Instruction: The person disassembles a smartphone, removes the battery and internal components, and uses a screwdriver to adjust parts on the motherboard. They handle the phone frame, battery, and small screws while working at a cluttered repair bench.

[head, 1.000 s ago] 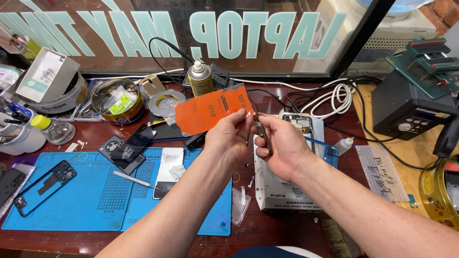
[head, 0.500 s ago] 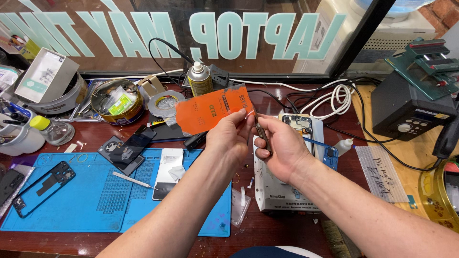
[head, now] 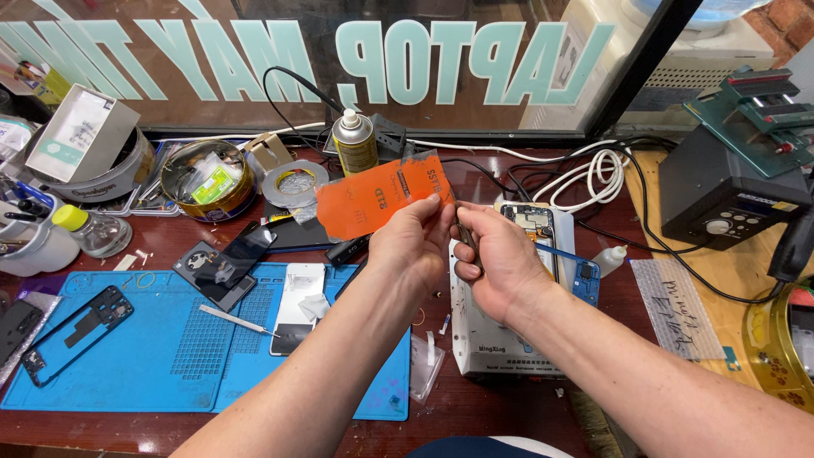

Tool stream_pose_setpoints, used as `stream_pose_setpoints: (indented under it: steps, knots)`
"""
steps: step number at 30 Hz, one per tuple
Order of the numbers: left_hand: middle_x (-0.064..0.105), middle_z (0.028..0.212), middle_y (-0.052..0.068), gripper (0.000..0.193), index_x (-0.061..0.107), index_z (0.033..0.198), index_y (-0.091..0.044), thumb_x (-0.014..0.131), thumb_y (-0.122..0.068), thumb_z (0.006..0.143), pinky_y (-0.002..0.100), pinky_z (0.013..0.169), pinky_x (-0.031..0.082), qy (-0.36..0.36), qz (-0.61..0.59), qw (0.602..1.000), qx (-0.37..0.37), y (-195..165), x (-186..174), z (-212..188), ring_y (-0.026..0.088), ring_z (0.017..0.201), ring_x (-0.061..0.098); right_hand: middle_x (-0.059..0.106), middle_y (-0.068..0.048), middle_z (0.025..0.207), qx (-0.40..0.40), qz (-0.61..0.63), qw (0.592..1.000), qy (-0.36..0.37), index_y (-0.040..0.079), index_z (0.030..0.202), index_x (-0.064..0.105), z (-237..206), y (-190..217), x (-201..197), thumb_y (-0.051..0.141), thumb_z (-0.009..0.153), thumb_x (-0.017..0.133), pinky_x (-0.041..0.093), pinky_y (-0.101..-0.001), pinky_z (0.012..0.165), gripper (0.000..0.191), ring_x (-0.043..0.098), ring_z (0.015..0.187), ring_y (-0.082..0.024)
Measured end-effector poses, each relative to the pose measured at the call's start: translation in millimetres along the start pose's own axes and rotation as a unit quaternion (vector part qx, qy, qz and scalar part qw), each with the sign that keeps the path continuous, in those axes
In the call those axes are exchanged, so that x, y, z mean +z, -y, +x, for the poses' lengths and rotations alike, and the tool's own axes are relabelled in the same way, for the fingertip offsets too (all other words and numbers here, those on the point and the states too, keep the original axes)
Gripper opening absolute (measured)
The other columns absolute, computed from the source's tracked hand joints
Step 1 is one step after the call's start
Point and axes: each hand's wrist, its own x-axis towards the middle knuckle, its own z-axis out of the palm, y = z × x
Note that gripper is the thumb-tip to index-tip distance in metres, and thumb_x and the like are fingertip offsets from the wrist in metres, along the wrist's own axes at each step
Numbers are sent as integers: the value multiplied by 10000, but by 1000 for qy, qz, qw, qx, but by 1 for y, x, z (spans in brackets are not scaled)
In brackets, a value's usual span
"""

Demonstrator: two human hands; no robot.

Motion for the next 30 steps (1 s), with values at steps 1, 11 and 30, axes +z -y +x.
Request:
stream_pose_setpoints:
  steps: [1, 11, 30]
  knots:
    - [650, 1070, 165, 226, 578, 1097, 55, 681, 30, 898, 272, 777, 667, -3, 0, 1000, -3, 0, 0, -1, 264, 922, 712, 562, -2, 839, -2, -3, 1000, 0, 90, 1169, 606, 0, 0, 0, 179, 938, 585, 317, -233, 467, 248, 435, 588, -75]
    - [681, 1018, 147, 217, 597, 1090, 42, 684, 36, 891, 246, 730, 653, 13, 33, 999, -2, 0, -4, -5, 228, 860, 720, 557, 9, 823, -13, -21, 1000, -10, 62, 1200, 609, -3, 4, 3, 140, 912, 584, 311, -234, 454, 299, 436, 577, -75]
    - [694, 974, 138, 168, 619, 1026, 24, 703, -2, 882, 267, 700, 614, 31, 77, 996, -15, 1, -23, 7, 225, 803, 708, 576, 19, 836, -8, -54, 998, -21, 92, 1156, 640, -9, 4, 3, 152, 901, 609, 306, -231, 461, 264, 423, 590, -70]
